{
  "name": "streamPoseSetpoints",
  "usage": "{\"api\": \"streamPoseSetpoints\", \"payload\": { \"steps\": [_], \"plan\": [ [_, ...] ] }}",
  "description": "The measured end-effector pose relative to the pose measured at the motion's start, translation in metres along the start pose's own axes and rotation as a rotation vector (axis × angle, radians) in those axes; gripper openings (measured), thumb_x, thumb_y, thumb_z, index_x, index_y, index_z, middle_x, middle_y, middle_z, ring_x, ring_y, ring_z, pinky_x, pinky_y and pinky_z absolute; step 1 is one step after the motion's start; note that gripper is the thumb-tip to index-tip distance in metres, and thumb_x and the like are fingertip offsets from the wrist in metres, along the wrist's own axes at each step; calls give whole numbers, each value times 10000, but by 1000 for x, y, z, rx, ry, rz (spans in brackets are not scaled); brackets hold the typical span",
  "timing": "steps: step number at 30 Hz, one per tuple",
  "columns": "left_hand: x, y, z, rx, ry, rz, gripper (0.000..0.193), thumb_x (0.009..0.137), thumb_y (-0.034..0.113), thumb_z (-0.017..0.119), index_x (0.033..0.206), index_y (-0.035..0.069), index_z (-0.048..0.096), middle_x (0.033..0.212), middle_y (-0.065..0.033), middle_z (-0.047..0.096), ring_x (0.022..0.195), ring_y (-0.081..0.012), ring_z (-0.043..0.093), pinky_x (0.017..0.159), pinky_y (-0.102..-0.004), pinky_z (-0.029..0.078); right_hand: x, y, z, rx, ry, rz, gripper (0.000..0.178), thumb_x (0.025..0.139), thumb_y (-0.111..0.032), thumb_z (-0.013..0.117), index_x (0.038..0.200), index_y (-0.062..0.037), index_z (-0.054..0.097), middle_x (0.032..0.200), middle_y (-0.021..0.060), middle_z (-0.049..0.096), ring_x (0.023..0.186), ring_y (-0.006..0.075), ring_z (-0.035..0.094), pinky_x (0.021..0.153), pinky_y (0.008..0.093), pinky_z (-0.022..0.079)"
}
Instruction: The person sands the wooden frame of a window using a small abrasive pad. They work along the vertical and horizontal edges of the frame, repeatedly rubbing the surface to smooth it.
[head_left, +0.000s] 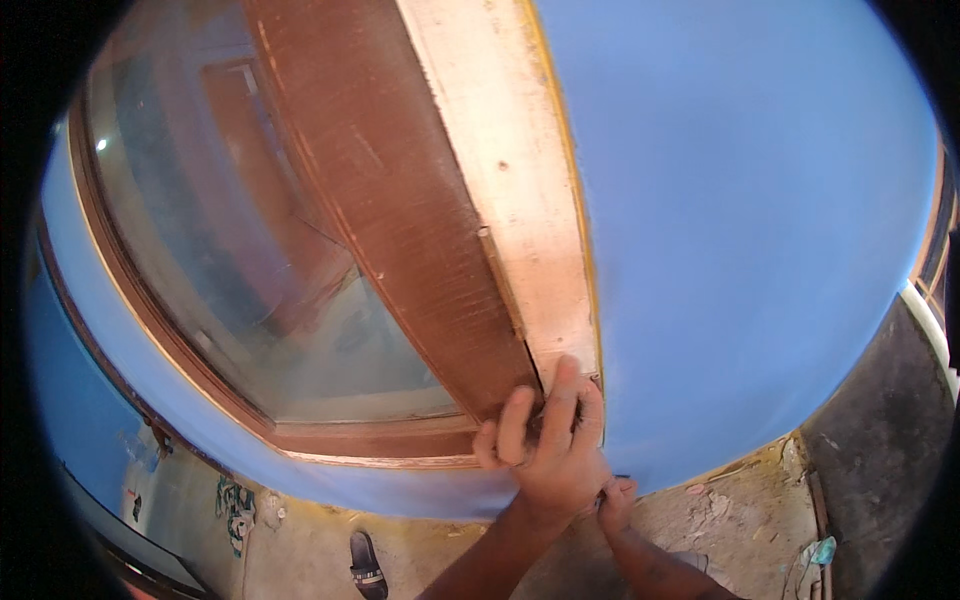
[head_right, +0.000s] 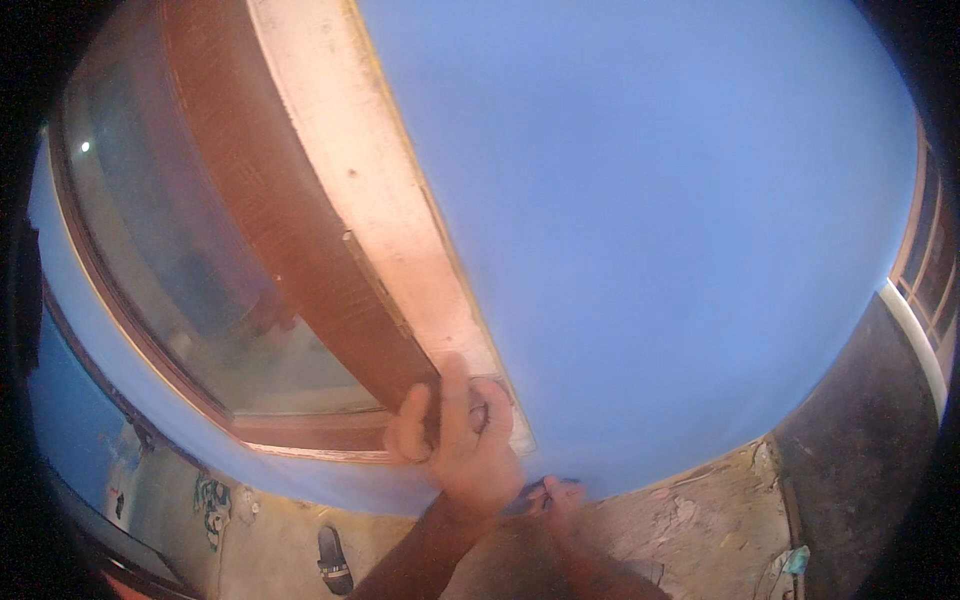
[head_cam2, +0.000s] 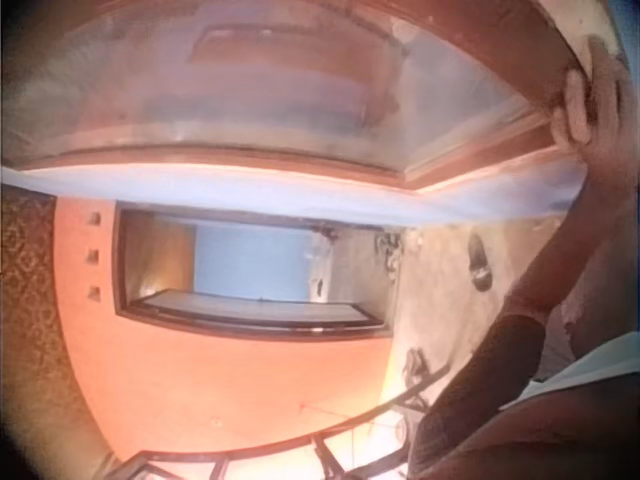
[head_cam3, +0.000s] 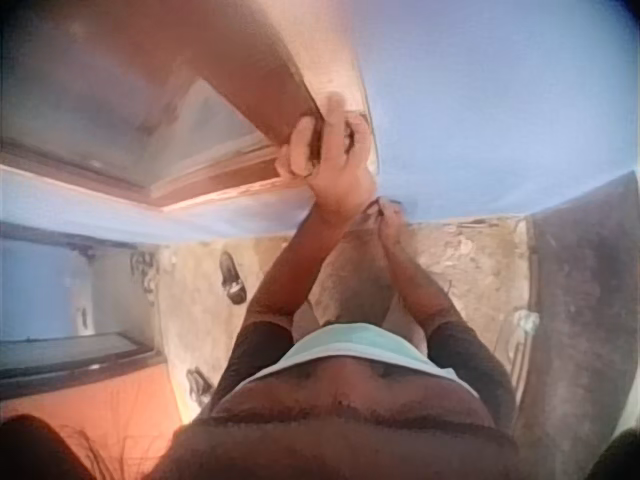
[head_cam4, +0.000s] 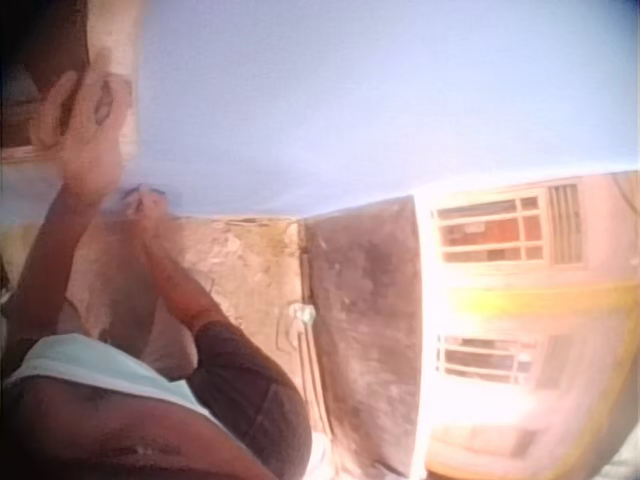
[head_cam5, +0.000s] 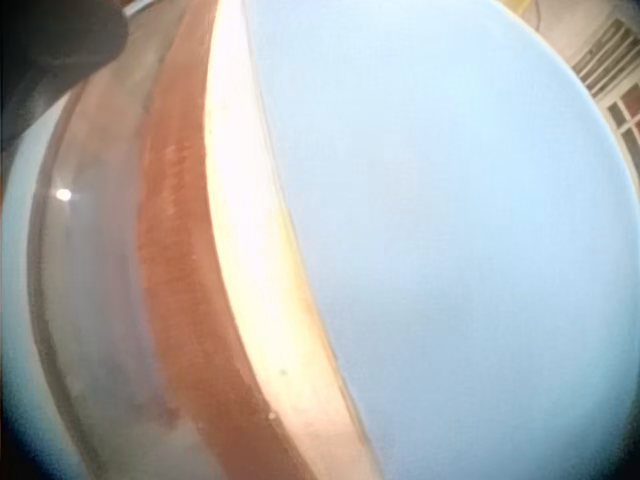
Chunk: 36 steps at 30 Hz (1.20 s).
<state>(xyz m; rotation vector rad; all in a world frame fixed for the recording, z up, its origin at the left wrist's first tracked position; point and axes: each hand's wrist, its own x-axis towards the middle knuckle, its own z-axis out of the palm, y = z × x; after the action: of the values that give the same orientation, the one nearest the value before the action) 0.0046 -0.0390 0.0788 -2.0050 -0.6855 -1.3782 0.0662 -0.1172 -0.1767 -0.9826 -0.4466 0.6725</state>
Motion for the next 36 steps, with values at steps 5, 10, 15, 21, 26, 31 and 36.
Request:
{"api": "streamPoseSetpoints", "payload": {
  "steps": [5,10,15,21,26,31,36],
  "plan": [
    [-23,-12,19,50,7,-5,282,949,139,598,1116,206,815,1510,-114,639,1423,-375,389,1096,-562,280,4,5,1,-35,11,34,499,1033,-325,673,688,28,748,600,117,670,505,220,613,503,349,465],
    [-29,-10,13,-62,-128,-63,343,993,261,585,1278,197,766,1570,-172,548,1457,-452,345,1127,-646,231,6,9,-9,-49,-29,71,460,1058,-290,662,747,38,749,678,121,700,570,209,641,571,337,500],
    [-29,-11,11,-29,-202,-48,427,1010,367,623,1377,175,727,1556,-154,563,1475,-463,331,1152,-660,196,-16,-29,8,-61,150,-128,246,1089,-149,638,965,34,747,911,114,744,743,173,662,679,322,524],
    [28,-10,-8,-162,62,-249,360,954,289,809,1275,125,795,1284,-51,779,1278,-260,576,1073,-501,352,-26,-146,50,-397,53,-513,180,1057,-61,670,1221,12,684,1111,79,680,957,153,657,844,310,543],
    [60,-23,-40,-773,110,-653,321,890,40,875,1204,14,817,1085,-119,822,901,-210,736,864,-360,546,-4,-219,124,-89,-9,-555,331,1041,-60,701,1361,12,659,1278,110,684,1116,173,664,980,343,548],
    [59,-12,-64,-1328,-85,-1099,298,927,54,855,1215,-9,815,1062,-146,813,922,-244,770,859,-342,599,-5,-251,165,100,-35,-416,336,1041,-114,736,1346,21,696,1192,101,732,1085,180,684,959,344,555],
    [60,-18,-67,-979,-92,-677,280,993,93,787,1249,-18,804,1066,-143,787,944,-233,759,837,-334,593,1,-270,170,-399,122,-705,313,999,-109,775,1291,3,779,953,93,750,846,174,672,824,320,548]
  ]
}}
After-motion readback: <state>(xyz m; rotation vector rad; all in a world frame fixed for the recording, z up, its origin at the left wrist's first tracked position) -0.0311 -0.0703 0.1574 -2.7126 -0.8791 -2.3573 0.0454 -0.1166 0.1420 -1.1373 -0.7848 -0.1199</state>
